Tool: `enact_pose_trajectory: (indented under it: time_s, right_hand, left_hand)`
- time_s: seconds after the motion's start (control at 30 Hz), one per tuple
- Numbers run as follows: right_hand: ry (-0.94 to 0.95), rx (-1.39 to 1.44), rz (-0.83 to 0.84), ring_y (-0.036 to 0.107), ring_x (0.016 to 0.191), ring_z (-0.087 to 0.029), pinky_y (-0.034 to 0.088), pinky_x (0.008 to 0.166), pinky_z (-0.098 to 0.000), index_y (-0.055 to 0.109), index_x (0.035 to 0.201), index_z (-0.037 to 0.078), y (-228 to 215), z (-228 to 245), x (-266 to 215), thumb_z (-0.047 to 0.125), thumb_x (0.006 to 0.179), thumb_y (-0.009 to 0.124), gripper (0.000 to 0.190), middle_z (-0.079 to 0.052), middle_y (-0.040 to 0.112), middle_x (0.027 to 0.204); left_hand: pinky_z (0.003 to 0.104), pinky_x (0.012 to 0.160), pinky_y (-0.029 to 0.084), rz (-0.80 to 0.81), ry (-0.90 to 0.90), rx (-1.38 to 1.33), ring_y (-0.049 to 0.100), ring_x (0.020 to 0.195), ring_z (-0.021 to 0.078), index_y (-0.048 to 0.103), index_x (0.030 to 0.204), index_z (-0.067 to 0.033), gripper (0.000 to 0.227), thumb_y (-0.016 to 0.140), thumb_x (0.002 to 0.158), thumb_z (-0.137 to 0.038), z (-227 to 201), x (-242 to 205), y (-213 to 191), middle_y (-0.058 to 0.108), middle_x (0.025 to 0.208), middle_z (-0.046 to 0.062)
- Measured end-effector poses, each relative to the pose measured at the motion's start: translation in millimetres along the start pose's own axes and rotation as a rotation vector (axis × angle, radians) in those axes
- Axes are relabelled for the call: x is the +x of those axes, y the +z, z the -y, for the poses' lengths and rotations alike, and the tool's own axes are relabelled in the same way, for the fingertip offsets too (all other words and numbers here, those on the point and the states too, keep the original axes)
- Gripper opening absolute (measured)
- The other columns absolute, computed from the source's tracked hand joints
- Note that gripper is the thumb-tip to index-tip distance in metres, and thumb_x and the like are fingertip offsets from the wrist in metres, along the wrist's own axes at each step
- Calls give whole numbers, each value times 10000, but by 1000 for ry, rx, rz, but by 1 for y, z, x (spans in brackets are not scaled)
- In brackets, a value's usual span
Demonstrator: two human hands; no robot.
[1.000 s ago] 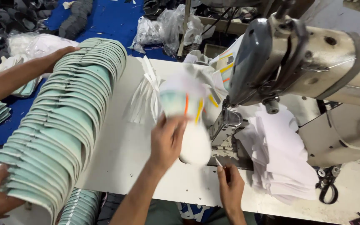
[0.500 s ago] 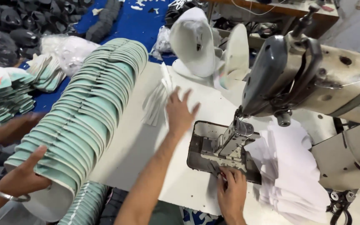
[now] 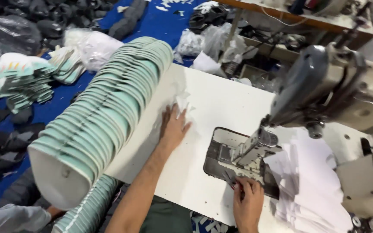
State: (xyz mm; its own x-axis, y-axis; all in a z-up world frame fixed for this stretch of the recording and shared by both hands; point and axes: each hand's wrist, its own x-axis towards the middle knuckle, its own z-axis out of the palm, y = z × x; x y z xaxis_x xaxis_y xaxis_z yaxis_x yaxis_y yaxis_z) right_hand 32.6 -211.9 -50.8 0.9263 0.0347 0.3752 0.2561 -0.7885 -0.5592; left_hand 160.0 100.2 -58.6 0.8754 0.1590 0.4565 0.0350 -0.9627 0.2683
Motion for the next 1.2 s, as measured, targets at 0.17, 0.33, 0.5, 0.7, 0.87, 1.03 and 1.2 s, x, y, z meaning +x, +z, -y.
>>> enact_pose_trajectory:
  time_s: [0.17,0.33,0.5,0.7,0.87,1.03,1.2]
  right_hand:
    - [-43,35,-130,584,1054,-333,504,893,-414,744,1068,79,15,-12,-5,88,850,739,219,-125,640,1143]
    - [-5,-29,-35,560,1082,-318,517,892,-413,747,1088,70,9,-7,-5,72,847,738,241,-127,633,1166]
    - [83,31,57,542,1115,-292,557,836,-360,739,1090,67,5,-3,-3,70,872,723,218,-122,624,1180]
    - [45,117,-56,575,1094,-279,546,884,-356,761,1033,75,16,-20,-9,59,847,722,191,-102,642,1148]
    - [25,82,-46,574,1074,-280,517,910,-371,773,1014,91,14,-16,-8,55,845,717,182,-92,654,1122]
    - [-13,61,-31,557,1058,-299,490,917,-394,753,1060,81,4,0,-8,104,852,737,210,-108,637,1151]
    - [-59,-9,-52,546,1077,-334,451,956,-428,724,1091,69,-1,4,-6,144,828,772,278,-124,618,1179]
  left_hand:
    - [525,1203,300,-319,80,-300,382,1453,440,559,1405,-76,505,714,948,-223,-60,-76,-149,431,1532,234]
    - [508,1198,269,-757,-388,-289,371,1414,382,269,1543,28,738,675,957,-165,13,-163,-185,376,1518,250]
    - [430,1122,421,-821,-712,-1053,493,1346,312,335,1547,12,619,604,1033,-203,111,-142,-201,448,1524,199]
    - [428,1022,523,-655,-855,-1673,632,1223,286,467,1474,15,514,554,1029,-227,163,-131,-181,591,1422,172]
    - [433,1017,518,-690,-869,-1350,618,1216,264,450,1464,15,511,596,1007,-160,162,-139,-173,580,1418,135]
    - [446,1027,545,-942,-858,-1420,640,1233,296,442,1484,24,538,546,1062,-292,177,-167,-159,587,1440,157]
    - [456,1027,546,-886,-972,-1443,638,1240,310,405,1506,4,555,531,1042,-271,184,-236,-110,579,1440,164]
